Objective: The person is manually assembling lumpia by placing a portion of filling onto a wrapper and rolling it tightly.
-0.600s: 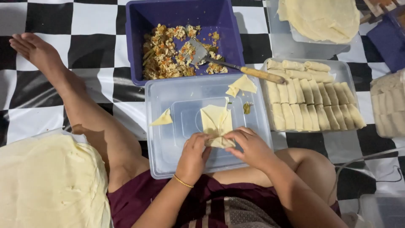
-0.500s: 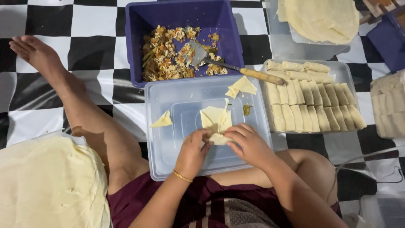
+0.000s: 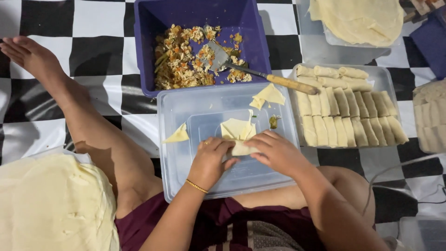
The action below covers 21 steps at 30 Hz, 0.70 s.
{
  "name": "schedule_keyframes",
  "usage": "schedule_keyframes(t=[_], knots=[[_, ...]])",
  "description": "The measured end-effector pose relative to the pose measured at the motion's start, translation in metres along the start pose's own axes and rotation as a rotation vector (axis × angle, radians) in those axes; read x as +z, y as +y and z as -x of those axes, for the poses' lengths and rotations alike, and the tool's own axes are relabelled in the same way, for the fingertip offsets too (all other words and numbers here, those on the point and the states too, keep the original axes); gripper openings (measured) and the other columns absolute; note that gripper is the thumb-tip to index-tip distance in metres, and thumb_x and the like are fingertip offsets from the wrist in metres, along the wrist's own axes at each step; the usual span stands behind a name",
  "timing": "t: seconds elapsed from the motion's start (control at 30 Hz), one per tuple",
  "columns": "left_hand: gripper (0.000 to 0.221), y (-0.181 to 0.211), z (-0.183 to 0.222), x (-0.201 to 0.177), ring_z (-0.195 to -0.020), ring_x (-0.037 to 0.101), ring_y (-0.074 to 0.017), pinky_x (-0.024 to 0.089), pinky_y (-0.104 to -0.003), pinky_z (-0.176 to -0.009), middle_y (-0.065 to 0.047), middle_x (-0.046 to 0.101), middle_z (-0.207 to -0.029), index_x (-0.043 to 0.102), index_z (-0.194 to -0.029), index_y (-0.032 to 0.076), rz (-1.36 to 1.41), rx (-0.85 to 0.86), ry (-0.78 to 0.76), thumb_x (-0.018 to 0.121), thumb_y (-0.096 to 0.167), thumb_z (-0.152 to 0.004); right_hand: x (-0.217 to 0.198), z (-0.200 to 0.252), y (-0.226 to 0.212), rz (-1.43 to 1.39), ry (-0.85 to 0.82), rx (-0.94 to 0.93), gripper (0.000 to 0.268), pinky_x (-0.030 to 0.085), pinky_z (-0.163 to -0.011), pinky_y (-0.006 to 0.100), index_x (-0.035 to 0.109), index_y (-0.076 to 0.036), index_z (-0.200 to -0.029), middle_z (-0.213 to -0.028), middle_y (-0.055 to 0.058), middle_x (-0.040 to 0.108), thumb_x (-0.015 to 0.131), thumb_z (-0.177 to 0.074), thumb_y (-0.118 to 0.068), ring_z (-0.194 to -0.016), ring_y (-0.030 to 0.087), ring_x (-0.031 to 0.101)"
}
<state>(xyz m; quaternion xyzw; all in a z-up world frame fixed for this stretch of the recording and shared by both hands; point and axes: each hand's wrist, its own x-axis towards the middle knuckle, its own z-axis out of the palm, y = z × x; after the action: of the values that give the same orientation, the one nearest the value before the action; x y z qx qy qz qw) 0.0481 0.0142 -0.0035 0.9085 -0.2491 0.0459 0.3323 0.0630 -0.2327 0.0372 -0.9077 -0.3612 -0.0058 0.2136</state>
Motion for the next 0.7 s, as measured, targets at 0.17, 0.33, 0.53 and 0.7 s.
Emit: schedule_keyframes(t=[0.17,0.33,0.53,0.7], knots=[[0.023,-0.015,-0.011,0.023,-0.099,0.068,-0.0207,0.048,-0.039,-0.087,0.002,0.073,-0.09,0.075,-0.105,0.022,-0.106,-0.156,0.025,0.073,0.04,-0.09,0.011,-0.017,0.028,-0.058,0.011,0.075,0.015,0.053,-0.094,0.037,0.073,-0.014,-0.109,-0.106,0.001,0.072,0.064,-0.1,-0.021,-0.104,0.021,0.067],[0.032,-0.006,-0.031,0.012,-0.1,0.066,-0.0261,0.048,-0.043,-0.083,-0.001,0.069,-0.096,0.068,-0.114,0.02,-0.155,-0.267,0.085,0.071,0.039,-0.089,0.011,-0.036,0.032,-0.071,0.098,0.044,0.013,0.052,-0.093,0.037,0.073,-0.014,-0.109,-0.106,0.0,0.07,0.062,-0.102,-0.016,-0.102,0.022,0.066],[0.032,-0.005,-0.032,0.001,-0.114,0.058,-0.0217,0.041,-0.043,-0.096,0.003,0.069,-0.112,0.071,-0.117,0.024,-0.173,-0.049,-0.036,0.073,0.036,-0.087,0.008,-0.033,0.025,-0.132,0.051,-0.012,0.018,0.053,-0.096,0.04,0.073,-0.011,-0.111,-0.113,0.004,0.071,0.062,-0.097,-0.009,-0.102,0.024,0.067],[0.049,-0.014,-0.032,0.015,-0.115,0.052,-0.0231,0.035,-0.044,-0.101,0.004,0.063,-0.113,0.065,-0.127,0.025,-0.264,-0.103,-0.102,0.079,0.033,-0.081,0.026,-0.031,0.03,-0.06,-0.027,0.107,0.031,0.049,-0.102,0.04,0.066,-0.01,-0.122,-0.112,0.005,0.065,0.073,-0.094,-0.02,-0.112,0.024,0.062]])
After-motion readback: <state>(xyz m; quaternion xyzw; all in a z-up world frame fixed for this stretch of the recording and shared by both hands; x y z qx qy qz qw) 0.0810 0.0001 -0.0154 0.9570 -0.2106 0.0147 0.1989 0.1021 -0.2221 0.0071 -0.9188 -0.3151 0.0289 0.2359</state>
